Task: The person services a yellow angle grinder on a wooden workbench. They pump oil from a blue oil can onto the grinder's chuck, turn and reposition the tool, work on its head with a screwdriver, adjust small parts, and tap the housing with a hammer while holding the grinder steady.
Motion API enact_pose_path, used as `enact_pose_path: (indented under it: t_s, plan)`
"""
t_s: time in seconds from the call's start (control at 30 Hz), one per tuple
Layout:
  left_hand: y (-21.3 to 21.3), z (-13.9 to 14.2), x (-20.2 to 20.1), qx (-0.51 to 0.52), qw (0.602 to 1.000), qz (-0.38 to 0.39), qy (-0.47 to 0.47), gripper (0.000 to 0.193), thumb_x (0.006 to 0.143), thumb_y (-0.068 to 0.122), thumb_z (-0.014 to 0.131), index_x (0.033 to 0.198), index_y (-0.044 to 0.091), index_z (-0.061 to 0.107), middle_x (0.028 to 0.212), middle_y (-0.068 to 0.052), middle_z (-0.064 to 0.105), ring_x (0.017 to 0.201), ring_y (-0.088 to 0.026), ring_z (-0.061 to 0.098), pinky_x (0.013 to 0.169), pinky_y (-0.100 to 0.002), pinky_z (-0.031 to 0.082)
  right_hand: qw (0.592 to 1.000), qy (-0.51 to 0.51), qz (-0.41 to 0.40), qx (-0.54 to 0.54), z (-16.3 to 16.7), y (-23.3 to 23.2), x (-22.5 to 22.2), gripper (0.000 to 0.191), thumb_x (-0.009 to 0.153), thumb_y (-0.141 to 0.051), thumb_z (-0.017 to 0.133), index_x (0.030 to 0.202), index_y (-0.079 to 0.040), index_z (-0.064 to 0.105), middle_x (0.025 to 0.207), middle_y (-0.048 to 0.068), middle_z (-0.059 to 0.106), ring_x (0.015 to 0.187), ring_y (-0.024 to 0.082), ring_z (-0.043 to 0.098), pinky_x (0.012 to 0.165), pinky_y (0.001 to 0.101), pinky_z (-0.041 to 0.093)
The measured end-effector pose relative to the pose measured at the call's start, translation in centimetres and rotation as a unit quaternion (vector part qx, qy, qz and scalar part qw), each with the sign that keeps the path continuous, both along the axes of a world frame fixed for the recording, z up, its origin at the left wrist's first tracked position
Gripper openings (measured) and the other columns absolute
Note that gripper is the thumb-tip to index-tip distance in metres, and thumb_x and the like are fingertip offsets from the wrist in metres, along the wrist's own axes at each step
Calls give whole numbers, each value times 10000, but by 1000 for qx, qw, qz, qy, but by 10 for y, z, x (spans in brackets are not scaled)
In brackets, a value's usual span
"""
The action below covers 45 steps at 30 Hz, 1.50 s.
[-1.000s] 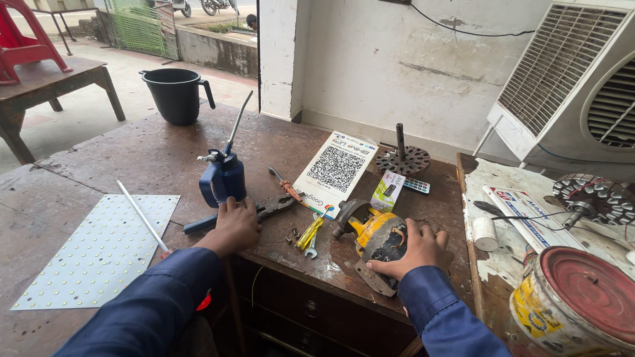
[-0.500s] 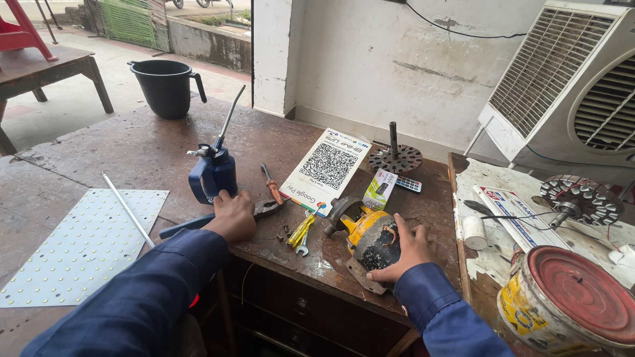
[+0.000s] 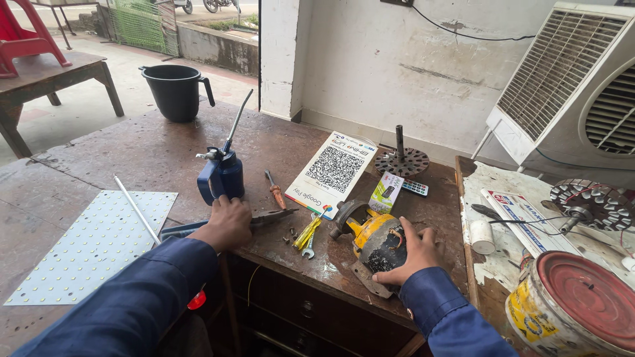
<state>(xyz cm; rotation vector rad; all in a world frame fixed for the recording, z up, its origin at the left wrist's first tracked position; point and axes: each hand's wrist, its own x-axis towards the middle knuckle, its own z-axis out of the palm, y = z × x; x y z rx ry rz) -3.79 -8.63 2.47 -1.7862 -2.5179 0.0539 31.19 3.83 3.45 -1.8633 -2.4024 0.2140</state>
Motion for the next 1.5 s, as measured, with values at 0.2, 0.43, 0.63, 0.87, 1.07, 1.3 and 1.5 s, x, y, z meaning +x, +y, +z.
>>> enact_pose_path:
  t_s: [0.2, 0.43, 0.63, 0.87, 1.07, 1.3, 1.5]
  plan:
    - [-12, -9, -6, 21, 994, -97, 49, 294, 891, 50, 637, 1128, -90, 535, 981, -239, 652, 882, -348, 698, 720, -443, 595, 1000, 5, -7, 8, 3, -7, 0, 1436, 364, -548, 1034, 1564, -446, 254, 1507, 70, 369, 1443, 415, 366, 1132, 657, 350]
    - [-13, 11, 7, 45, 986, -138, 75, 295, 894, 0, 569, 1148, -138, 514, 908, -246, 651, 796, -317, 698, 646, -409, 574, 1000, 10, -8, 3, 3, -5, 0, 1423, 377, -556, 1035, 1563, -435, 259, 1515, 91, 349, 1425, 407, 376, 1108, 672, 363]
    - [-17, 30, 40, 55, 977, -160, 134, 445, 822, 20, 610, 1212, -177, 526, 925, -263, 653, 797, -314, 661, 679, -399, 544, 999, 25, 4, 35, -2, -6, 0, 1415, 345, -548, 1027, 1551, -426, 298, 1436, 81, 416, 1393, 386, 416, 1077, 631, 423]
    - [-16, 26, 38, 29, 997, -56, 50, 346, 866, 252, 711, 1033, -49, 671, 981, -182, 674, 947, -287, 633, 807, -406, 504, 999, 15, -3, 30, -3, -10, 0, 1402, 365, -550, 1028, 1553, -429, 294, 1448, 78, 408, 1399, 370, 415, 1087, 640, 400]
    - [0, -5, 25, 82, 989, 54, -106, 658, 756, 615, 794, 973, -3, 729, 977, -167, 689, 968, -326, 623, 809, -454, 534, 1000, 18, 5, 25, 1, -8, -1, 1401, 366, -531, 1034, 1554, -426, 299, 1446, 81, 401, 1386, 401, 407, 1084, 594, 433]
    - [24, -26, 10, 73, 989, 87, -96, 719, 734, 641, 776, 972, -35, 715, 963, -157, 673, 940, -287, 635, 831, -478, 527, 999, 22, 38, 33, 1, 6, -1, 1382, 336, -493, 1019, 1530, -439, 326, 1410, 23, 456, 1358, 287, 499, 1084, 465, 483]
    - [35, -43, -7, 163, 985, 62, 0, 837, 703, 703, 749, 1011, -71, 671, 1001, -189, 633, 975, -318, 610, 879, -475, 495, 983, 105, 150, -18, 9, 45, 4, 1409, 272, -340, 1070, 1508, -446, 401, 1355, 34, 502, 1298, 283, 551, 1096, 393, 478]
